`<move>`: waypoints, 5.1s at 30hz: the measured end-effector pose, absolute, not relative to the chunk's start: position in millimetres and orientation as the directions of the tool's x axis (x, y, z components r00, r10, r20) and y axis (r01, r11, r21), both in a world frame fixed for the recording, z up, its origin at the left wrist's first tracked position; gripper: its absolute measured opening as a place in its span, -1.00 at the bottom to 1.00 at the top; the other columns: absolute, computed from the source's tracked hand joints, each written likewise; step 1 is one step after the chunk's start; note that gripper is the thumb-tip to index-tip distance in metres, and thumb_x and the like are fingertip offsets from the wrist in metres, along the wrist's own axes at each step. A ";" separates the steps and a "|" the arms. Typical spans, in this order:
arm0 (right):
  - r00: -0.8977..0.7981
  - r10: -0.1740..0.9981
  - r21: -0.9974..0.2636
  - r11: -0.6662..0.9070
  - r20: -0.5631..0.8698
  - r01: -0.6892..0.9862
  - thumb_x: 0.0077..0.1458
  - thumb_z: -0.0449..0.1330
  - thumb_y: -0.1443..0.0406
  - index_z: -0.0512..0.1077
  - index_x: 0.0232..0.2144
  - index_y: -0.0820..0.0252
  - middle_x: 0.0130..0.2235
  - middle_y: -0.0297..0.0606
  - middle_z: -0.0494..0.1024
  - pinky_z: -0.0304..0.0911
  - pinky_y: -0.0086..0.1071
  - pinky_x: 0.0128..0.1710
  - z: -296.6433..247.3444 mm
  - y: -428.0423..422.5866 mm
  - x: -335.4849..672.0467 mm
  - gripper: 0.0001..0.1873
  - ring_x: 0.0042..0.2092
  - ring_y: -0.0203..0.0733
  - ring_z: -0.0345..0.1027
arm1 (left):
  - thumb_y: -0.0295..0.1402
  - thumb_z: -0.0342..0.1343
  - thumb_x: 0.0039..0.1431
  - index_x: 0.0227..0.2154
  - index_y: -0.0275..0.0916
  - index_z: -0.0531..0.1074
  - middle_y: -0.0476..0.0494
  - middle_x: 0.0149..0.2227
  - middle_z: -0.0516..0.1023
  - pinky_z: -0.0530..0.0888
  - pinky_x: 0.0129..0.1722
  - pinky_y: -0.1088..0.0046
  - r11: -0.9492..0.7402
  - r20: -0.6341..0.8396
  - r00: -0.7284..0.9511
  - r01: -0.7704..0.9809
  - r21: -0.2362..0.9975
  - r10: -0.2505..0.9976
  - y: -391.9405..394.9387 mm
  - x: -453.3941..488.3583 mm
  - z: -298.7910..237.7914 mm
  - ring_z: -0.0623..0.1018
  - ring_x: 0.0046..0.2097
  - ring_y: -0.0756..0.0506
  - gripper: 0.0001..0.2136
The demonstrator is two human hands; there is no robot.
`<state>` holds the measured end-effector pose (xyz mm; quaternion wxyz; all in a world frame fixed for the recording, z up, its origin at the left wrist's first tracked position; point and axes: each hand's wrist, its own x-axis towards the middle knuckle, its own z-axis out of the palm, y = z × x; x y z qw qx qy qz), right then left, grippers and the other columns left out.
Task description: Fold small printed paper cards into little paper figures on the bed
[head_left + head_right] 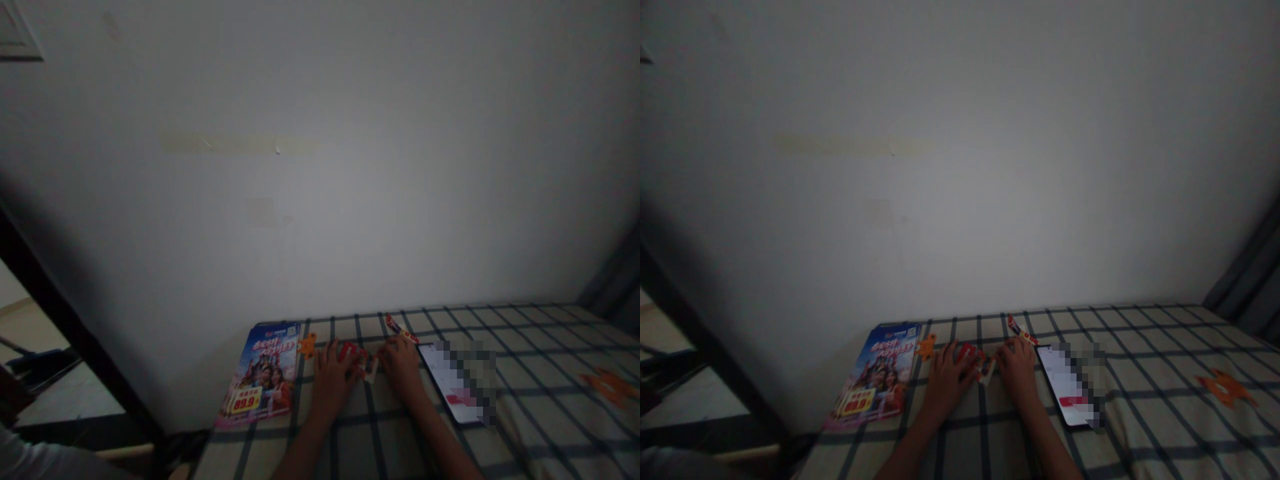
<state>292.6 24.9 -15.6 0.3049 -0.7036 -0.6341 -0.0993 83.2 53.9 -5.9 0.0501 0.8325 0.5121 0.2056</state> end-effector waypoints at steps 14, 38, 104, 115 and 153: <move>0.090 0.859 -0.353 0.109 0.503 0.929 0.05 0.24 0.31 0.58 -0.17 -0.09 0.01 -0.18 0.43 0.18 -0.04 0.12 -20.2 20.9 294.5 -0.71 0.12 0.04 0.22 | -0.23 0.04 0.28 0.14 -0.09 0.41 -0.20 0.22 0.31 0.26 0.22 0.06 -0.437 0.393 0.297 0.834 0.337 0.870 61.8 83.8 -9.5 0.27 0.22 -0.27 -0.62; 0.025 0.836 -0.423 0.251 0.548 0.870 0.10 0.29 0.20 0.63 -0.33 -0.08 -0.03 -0.19 0.50 0.19 -0.01 0.14 -30.4 26.0 304.0 -0.90 0.11 0.02 0.23 | -0.07 0.24 0.10 0.08 0.14 0.48 -0.16 0.19 0.33 0.16 0.25 0.02 -0.505 0.358 0.386 0.788 0.352 0.850 55.0 79.8 -3.4 0.24 0.23 -0.32 -0.56; -0.128 0.805 -0.347 0.385 0.579 0.855 0.03 0.28 0.30 0.54 -0.10 -0.06 0.12 -0.25 0.51 0.15 0.10 0.20 -18.2 15.6 291.5 -0.66 0.23 0.07 0.23 | -0.28 0.14 0.21 0.03 0.13 0.52 -0.09 0.15 0.45 0.12 0.26 -0.06 -0.475 0.358 0.353 0.807 0.350 0.864 53.3 79.1 7.2 0.30 0.20 -0.29 -0.67; -0.165 0.887 -0.450 0.370 0.431 0.813 0.09 0.24 0.25 0.53 -0.07 -0.07 0.14 -0.19 0.49 -0.03 0.20 0.26 -11.7 9.1 289.5 -0.68 0.22 0.02 0.29 | -0.22 0.13 0.23 -0.06 0.11 0.57 -0.11 0.06 0.44 0.11 0.24 -0.08 -0.503 0.375 0.368 0.775 0.382 0.851 55.2 78.2 -0.2 0.32 0.16 -0.26 -0.75; -0.120 0.716 -0.301 0.431 0.687 0.851 0.22 0.16 0.25 0.51 -0.12 -0.01 -0.02 -0.16 0.51 0.37 -0.11 0.00 -25.9 20.8 293.9 -0.81 0.00 -0.04 0.41 | -0.12 0.13 0.21 0.03 0.22 0.49 -0.09 0.16 0.41 0.02 0.26 -0.20 -0.527 0.330 0.426 0.777 0.344 0.843 47.9 78.4 8.3 0.28 0.21 -0.33 -0.68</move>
